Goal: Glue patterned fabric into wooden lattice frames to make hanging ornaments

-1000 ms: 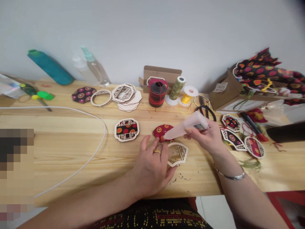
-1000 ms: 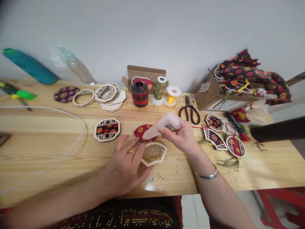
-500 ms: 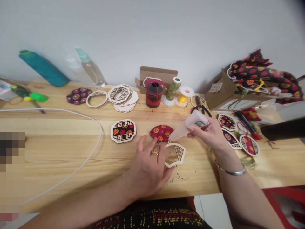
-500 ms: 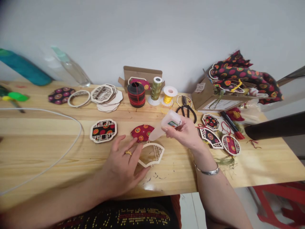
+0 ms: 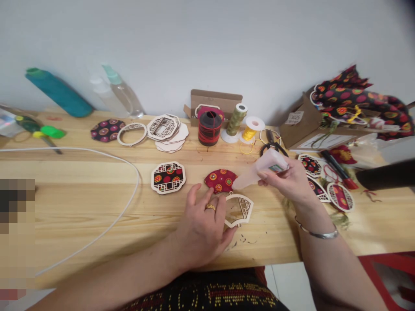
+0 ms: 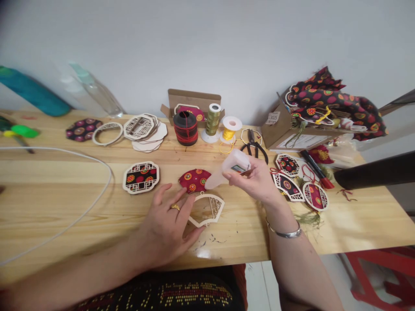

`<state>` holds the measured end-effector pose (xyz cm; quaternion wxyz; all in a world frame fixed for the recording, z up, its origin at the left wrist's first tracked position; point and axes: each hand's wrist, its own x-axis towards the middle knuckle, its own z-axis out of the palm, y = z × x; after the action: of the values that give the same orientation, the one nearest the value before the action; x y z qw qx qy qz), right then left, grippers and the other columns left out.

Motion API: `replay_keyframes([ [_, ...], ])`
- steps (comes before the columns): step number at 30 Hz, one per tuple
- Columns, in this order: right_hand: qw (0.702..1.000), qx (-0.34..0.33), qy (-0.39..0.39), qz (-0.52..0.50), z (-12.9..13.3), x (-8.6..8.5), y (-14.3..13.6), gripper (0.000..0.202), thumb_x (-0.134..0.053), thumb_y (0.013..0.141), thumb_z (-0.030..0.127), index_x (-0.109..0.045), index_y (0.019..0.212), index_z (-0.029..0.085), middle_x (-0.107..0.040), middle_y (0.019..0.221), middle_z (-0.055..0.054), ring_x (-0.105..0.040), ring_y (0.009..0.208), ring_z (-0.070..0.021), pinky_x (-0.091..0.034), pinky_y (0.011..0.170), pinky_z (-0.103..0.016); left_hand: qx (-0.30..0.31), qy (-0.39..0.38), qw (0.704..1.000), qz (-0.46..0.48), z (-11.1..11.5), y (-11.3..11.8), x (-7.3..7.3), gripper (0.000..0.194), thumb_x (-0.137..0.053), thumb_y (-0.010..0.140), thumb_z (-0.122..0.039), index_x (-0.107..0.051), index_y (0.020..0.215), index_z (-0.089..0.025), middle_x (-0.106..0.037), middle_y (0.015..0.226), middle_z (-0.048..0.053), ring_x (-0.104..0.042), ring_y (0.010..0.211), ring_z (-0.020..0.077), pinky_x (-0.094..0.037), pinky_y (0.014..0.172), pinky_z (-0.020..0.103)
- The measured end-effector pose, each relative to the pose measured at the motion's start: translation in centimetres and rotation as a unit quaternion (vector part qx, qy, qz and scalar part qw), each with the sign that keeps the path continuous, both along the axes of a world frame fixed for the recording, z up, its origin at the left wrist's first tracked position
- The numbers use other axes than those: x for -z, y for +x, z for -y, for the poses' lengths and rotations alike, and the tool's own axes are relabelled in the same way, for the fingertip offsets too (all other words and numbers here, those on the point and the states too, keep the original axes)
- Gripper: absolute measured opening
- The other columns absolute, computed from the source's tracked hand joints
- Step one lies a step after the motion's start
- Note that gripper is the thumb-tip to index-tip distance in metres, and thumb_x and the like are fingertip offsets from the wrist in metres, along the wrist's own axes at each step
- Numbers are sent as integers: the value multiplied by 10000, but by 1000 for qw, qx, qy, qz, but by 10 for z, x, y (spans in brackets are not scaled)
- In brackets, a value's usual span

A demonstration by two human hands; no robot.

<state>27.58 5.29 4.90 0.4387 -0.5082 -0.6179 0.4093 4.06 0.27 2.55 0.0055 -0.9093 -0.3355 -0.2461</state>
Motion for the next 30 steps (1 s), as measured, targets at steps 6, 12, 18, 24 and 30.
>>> replay_keyframes([
  [6, 1000, -22, 15, 8, -1, 3, -1, 194, -732, 734, 354, -647, 729, 180, -617, 611, 6, -564, 505, -113, -481, 461, -229, -1, -4, 1000, -3, 0, 0, 2, 510, -567, 835, -385, -603, 1102, 48, -693, 1000, 230, -622, 1000, 402, -371, 937, 651],
  [12, 996, -32, 54, 59, 1, 1, -1, 142, -719, 753, 309, -651, 726, 187, -622, 628, 5, -550, 530, -112, -450, 476, -224, 3, 4, 1000, -1, 0, 0, 3, 497, -567, 838, -381, -598, 1109, 35, -691, 1025, 223, -626, 982, 391, -371, 934, 655],
  [18, 997, -28, 54, 42, 2, -1, -2, 154, -719, 753, 327, -645, 728, 194, -619, 631, 8, -550, 531, -112, -444, 481, -232, 0, 7, 1000, 0, 1, 0, 1, 481, -566, 838, -380, -602, 1105, 18, -694, 1034, 215, -627, 995, 393, -365, 948, 648],
  [24, 993, -55, 66, 76, 3, -6, -4, 113, -708, 763, 275, -642, 722, 193, -611, 603, 23, -531, 524, -99, -418, 484, -223, 2, 12, 1000, 5, 0, 0, 2, 474, -559, 845, -371, -598, 1108, 22, -694, 1036, 217, -635, 974, 383, -360, 947, 650],
  [30, 997, -19, 55, 43, 2, -1, 5, 158, -728, 751, 334, -651, 738, 196, -621, 635, 9, -558, 540, -117, -460, 495, -237, 2, -1, 1000, 4, 1, 0, 2, 481, -552, 852, -360, -586, 1126, 35, -690, 1049, 218, -634, 974, 372, -354, 950, 655],
])
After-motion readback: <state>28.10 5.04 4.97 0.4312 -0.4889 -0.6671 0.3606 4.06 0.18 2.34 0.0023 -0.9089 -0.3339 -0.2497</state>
